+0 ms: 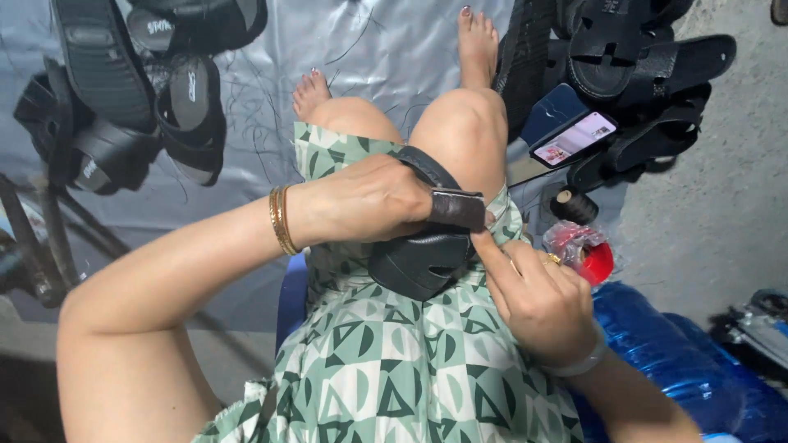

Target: Hand-sewing the upper part of a black sandal to its sole using a needle and thread.

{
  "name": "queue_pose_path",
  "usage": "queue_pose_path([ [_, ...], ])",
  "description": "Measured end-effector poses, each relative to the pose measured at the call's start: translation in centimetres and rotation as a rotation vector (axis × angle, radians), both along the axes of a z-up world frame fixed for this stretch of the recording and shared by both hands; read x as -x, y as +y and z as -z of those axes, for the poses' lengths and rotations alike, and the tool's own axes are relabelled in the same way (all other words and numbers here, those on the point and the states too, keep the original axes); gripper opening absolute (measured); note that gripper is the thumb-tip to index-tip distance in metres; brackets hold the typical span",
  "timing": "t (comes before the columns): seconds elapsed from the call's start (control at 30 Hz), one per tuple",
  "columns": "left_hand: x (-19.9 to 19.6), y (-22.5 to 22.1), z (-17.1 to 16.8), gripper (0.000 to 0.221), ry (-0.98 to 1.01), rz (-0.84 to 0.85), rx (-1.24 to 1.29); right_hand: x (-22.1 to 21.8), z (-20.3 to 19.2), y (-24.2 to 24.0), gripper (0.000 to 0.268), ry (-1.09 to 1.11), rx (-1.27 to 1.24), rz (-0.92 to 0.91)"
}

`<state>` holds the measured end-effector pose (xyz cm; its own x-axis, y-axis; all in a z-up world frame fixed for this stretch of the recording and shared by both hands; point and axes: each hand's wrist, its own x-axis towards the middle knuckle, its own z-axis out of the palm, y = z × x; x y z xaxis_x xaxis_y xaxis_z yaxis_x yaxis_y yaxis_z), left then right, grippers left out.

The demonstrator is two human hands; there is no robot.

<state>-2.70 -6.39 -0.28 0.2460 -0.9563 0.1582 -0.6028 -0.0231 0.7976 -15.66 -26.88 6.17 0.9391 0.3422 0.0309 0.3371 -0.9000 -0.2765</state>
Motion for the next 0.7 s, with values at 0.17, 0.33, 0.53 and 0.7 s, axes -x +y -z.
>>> queue_pose_path([
  [0.17,0.3,0.1,-0.5,0.047,0.001,-0.058,-0.042,-0.4,-1.2,-2.6,0.046,0.206,0.332,-0.128],
  [0.33,0.4,0.8,-0.4,0.015,0.072,-0.087,-0.018,-1.0,-2.6,-8.9,0.052,0.534,0.471,0.08],
  [0.53,1.8,1.7,-0.1,0.024,-0.182,-0.29,-0.05,-0.3,-1.5,-6.7,0.023,0.565,-0.084,0.035],
  [0.7,0.9,2.7,-5.0,0.015,-0.188,-0.566,-0.108,-0.3,2.0,-4.6,0.014,0.419,-0.582,0.284],
])
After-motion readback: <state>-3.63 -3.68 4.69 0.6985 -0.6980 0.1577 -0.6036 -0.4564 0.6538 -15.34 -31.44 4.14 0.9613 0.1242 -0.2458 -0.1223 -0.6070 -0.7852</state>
